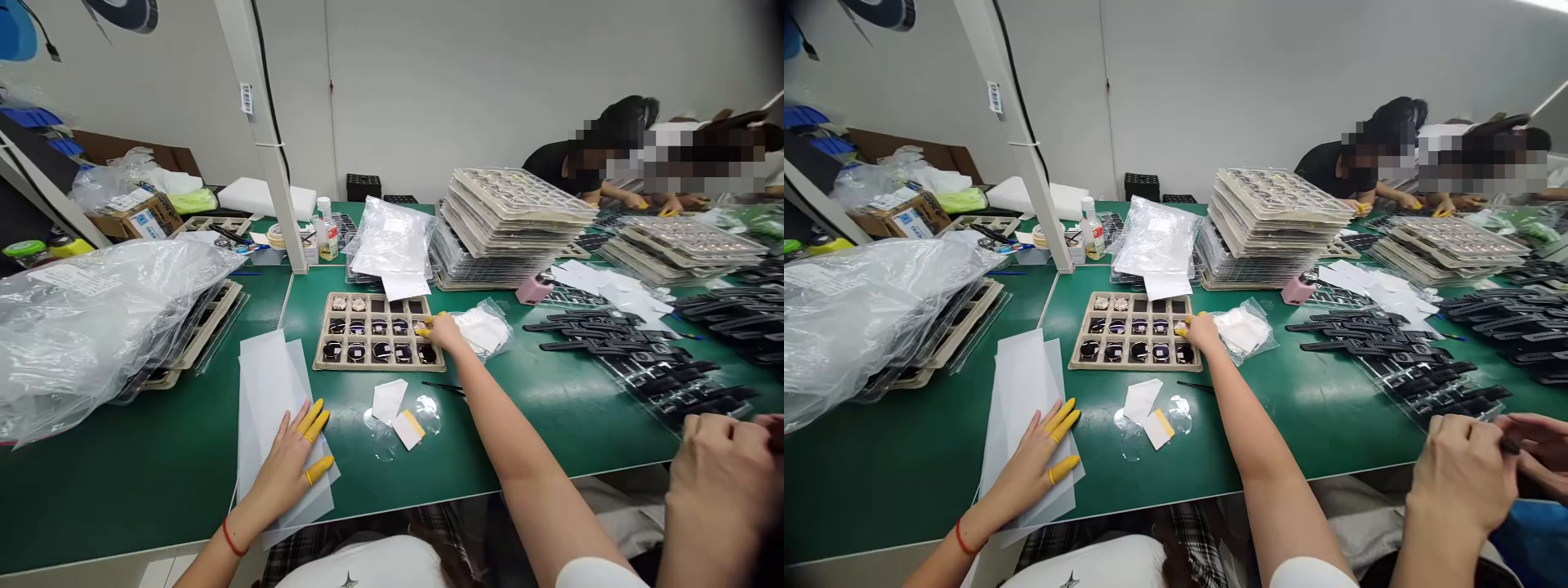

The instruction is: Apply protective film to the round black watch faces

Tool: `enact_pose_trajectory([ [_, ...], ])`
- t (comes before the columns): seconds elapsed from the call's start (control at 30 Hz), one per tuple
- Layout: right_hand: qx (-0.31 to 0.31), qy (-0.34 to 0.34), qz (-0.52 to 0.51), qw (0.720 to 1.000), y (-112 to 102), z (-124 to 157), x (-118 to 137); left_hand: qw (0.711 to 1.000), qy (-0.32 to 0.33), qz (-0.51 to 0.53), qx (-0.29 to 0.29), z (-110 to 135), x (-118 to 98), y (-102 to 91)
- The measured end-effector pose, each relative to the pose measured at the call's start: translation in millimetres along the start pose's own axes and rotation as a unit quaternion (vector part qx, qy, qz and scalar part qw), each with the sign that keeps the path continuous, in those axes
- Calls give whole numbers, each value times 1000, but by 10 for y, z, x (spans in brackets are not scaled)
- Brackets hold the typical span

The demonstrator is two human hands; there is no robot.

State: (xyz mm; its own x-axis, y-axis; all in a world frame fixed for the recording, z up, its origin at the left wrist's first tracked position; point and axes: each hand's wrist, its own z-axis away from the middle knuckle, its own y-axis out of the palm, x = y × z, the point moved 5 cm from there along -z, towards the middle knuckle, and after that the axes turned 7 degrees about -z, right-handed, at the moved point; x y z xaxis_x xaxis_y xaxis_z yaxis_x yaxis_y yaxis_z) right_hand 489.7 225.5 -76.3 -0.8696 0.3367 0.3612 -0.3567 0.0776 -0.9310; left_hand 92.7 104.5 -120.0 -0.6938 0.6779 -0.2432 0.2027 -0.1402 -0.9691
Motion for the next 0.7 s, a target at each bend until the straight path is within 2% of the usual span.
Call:
enact_pose_trajectory([
  [0.1, 1, 4, -5, 1000, -33, -17, 48, 996, 24, 75, 38, -81, 83, -102],
  [0.2, -28, -8, -29, 999, -129, 106, 224, 980, -35, 192, 27, -334, 144, -368],
  [0.27, -62, -28, -54, 996, -184, 319, 390, 942, -98, 319, 20, -554, 93, -519],
  [0.33, -87, -51, -83, 991, -177, 616, 576, 869, -138, 472, 50, -759, -66, -548],
  [0.4, -87, -77, -111, 987, -84, 933, 766, 792, -145, 586, 95, -915, -260, -470],
  [0.43, -76, -106, -129, 983, -13, 1078, 869, 764, -139, 620, 109, -974, -333, -407],
  [0.47, -56, -182, -160, 969, 63, 1216, 1003, 745, -133, 643, 120, -1021, -376, -328],
  [0.5, -39, -252, -168, 952, 139, 1339, 1117, 731, -130, 657, 129, -1062, -387, -236],
  [0.57, -21, -341, -147, 928, 276, 1495, 1242, 715, -140, 669, 145, -1141, -324, -31],
  [0.7, 12, -370, -113, 922, 433, 1511, 1245, 719, -201, 642, 177, -1285, -75, 297],
])
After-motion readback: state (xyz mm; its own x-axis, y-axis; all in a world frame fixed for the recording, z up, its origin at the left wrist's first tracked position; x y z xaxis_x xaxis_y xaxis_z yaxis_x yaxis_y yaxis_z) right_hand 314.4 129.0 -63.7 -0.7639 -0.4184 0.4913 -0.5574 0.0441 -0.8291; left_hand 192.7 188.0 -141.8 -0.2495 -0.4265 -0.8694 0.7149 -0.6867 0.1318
